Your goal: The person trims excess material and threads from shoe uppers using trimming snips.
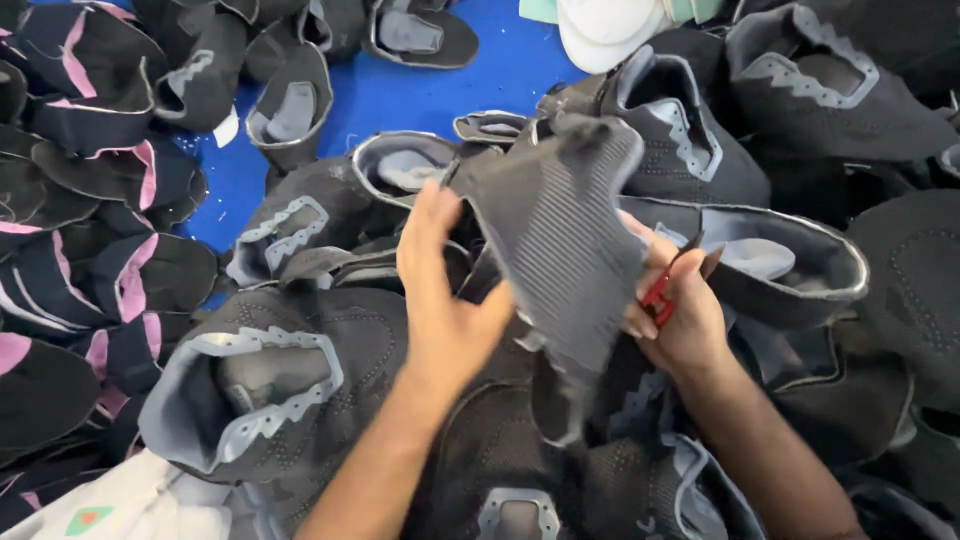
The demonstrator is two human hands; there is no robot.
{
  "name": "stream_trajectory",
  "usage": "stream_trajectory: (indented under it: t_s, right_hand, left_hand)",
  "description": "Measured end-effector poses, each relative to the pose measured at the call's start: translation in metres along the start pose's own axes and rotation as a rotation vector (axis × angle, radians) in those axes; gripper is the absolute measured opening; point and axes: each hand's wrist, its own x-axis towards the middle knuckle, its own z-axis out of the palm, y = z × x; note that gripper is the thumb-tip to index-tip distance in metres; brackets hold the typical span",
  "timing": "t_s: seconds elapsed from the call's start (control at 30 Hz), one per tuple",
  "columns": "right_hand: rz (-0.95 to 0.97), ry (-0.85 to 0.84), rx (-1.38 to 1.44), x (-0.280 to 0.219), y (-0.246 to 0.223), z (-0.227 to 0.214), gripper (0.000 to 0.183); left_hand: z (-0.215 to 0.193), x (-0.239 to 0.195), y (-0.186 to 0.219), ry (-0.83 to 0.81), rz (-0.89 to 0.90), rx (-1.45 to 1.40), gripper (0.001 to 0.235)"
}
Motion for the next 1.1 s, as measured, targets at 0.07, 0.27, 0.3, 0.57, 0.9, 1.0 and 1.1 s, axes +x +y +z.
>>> stream_trajectory:
  t_s: [0.07,0.27,0.3,0.57,0.9,1.0,1.1]
  right_hand:
    - [-0.010,-0.052,-0.036,0.001,0.001,0.000,0.098]
    - [-0.037,-0.231,-0.306,-0.002,-0.014,0.016,0.102]
    - [-0.036,-0.277,-0.432,-0.005,-0.018,0.021,0.103]
    - [-0.132,-0.490,-0.873,0.005,-0.029,0.053,0.095]
    - [-0.272,-0.631,-0.942,0.005,-0.020,0.048,0.068]
    - [-0.309,-0.593,-0.858,0.006,-0.027,0.051,0.040]
    - [-0.120,-0.016,-0.470,-0.029,0.038,-0.047,0.055]
  left_hand:
    - [0.013,-0.015,-0.032,-0.108,-0.082,-0.158,0.075]
    - [0.054,-0.099,-0.113,-0.207,-0.206,-0.428,0.076]
    - [0.053,-0.103,-0.114,-0.205,-0.217,-0.456,0.075]
    - [0.044,-0.108,-0.096,-0.174,-0.298,-0.669,0.062]
    - [0.025,-0.079,-0.044,-0.128,-0.377,-0.941,0.047]
    - [0.013,-0.051,-0.015,-0.121,-0.402,-1.024,0.043]
    - [0.003,-0.010,0.011,-0.162,-0.255,-0.994,0.022]
